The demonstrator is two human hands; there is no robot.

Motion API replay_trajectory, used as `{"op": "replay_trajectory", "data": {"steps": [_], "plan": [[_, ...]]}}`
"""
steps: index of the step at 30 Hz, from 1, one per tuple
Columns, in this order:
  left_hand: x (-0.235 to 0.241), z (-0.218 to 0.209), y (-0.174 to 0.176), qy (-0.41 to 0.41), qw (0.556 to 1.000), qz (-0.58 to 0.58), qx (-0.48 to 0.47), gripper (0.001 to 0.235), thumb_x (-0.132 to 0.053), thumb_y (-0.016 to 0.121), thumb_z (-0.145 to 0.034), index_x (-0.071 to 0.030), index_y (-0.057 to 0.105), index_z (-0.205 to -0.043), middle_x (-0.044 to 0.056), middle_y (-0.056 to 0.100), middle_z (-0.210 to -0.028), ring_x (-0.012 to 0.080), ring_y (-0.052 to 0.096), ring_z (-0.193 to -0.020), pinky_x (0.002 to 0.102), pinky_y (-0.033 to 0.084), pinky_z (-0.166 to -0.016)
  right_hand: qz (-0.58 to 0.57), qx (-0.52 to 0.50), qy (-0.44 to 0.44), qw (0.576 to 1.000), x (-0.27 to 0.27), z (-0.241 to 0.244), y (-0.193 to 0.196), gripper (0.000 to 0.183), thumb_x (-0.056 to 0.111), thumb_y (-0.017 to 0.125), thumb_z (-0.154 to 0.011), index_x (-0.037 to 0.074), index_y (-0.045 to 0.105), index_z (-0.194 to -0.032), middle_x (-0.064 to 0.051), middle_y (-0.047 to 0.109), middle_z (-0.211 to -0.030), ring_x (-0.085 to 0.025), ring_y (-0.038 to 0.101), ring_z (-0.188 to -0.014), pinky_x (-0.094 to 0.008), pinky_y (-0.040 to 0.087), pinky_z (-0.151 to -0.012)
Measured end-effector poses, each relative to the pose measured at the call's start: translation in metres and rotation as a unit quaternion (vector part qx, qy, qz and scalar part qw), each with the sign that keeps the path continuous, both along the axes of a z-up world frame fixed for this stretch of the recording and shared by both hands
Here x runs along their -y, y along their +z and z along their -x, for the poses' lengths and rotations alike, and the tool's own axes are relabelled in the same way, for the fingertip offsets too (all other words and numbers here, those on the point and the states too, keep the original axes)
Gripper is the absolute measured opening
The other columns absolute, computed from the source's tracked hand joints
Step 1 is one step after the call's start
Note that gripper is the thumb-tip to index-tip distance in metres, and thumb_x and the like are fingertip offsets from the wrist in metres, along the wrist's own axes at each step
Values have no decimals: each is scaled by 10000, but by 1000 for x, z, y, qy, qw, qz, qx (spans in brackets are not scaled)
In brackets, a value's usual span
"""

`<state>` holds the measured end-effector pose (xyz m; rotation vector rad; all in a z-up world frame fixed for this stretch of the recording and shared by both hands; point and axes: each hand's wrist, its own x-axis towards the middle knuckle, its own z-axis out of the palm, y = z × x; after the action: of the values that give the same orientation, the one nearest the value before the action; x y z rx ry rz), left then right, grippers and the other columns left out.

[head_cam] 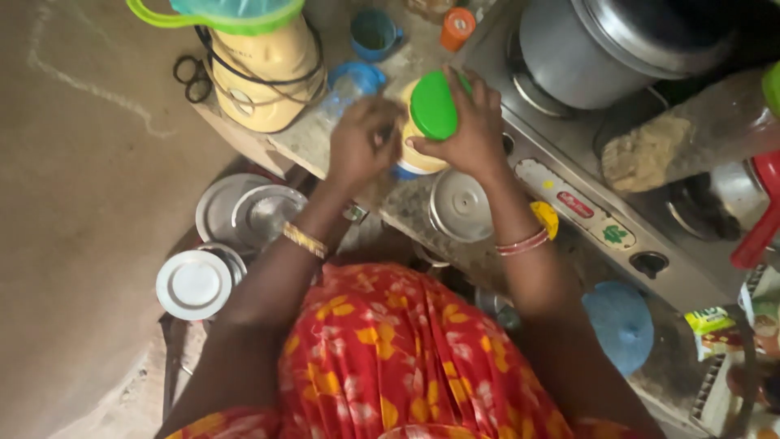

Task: Organizing various jars, bottles, and lids on a kitchen counter.

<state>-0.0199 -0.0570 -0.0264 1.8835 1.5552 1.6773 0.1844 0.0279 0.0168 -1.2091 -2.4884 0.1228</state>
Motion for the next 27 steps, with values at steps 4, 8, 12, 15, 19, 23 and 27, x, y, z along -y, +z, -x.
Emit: {"op": "replay_trajectory", "data": {"steps": [4, 8, 12, 15, 19, 23, 27], "plan": [[25, -6, 11, -27, 999, 37, 28, 197, -177, 749, -892, -127, 751, -1083, 74, 687, -1147, 312, 666, -1058, 403, 534, -914, 8, 15, 9, 1000, 4, 3, 22, 1288, 690, 947, -611, 77, 357, -1578, -272, 387, -1506, -496, 389, -1319, -598, 368, -1084], [-4, 6, 11, 17, 999, 33, -9, 157, -144, 726, -903, -139, 764, -1055, 68, 716, -1158, 313, 669, -1053, 407, 541, -904, 89, 116, 24, 989, -18, 3, 33, 1271, 675, 913, -621, 90, 322, -1582, -276, 398, -1479, -497, 385, -1335, -603, 340, -1079], [-2, 2, 9, -18, 996, 65, 64, 183, -131, 716, -885, -114, 752, -1064, 102, 693, -1159, 300, 670, -1021, 381, 548, -827, 5, 3, 149, 989, -29, -13, 7, 1171, 632, 898, -748, 103, 322, -1619, -230, 428, -1566, -456, 416, -1436, -585, 343, -1170], [23, -8, -4, -46, 996, 20, 74, 151, -117, 720, -907, -114, 743, -1057, 93, 682, -1138, 304, 676, -1080, 390, 546, -923, 55, -13, 87, 995, -19, -12, 7, 1084, 600, 931, -730, 180, 429, -1594, -260, 406, -1520, -471, 400, -1402, -545, 384, -1152], [18, -11, 2, 2, 1000, 10, 17, 159, -161, 761, -888, -132, 770, -1044, 90, 703, -1119, 316, 673, -1039, 400, 537, -902, 64, -15, 98, 993, -19, -9, 13, 1073, 541, 931, -703, 162, 439, -1579, -239, 422, -1503, -468, 410, -1382, -542, 380, -1148], [-21, 0, -3, 36, 999, 3, 15, 141, -158, 742, -911, -112, 763, -1042, 101, 707, -1135, 334, 667, -1071, 420, 539, -917, 94, -20, 94, 991, -14, -8, 19, 1066, 501, 939, -702, 180, 436, -1585, -216, 427, -1512, -457, 403, -1396, -541, 379, -1163], [-64, 17, -1, -15, 994, 107, 6, 158, -182, 711, -900, -125, 759, -1039, 106, 712, -1129, 316, 701, -966, 409, 556, -830, 92, -26, 100, 990, -16, -6, 19, 1082, 481, 949, -681, 189, 437, -1589, -209, 425, -1507, -449, 398, -1400, -541, 379, -1168]]}}
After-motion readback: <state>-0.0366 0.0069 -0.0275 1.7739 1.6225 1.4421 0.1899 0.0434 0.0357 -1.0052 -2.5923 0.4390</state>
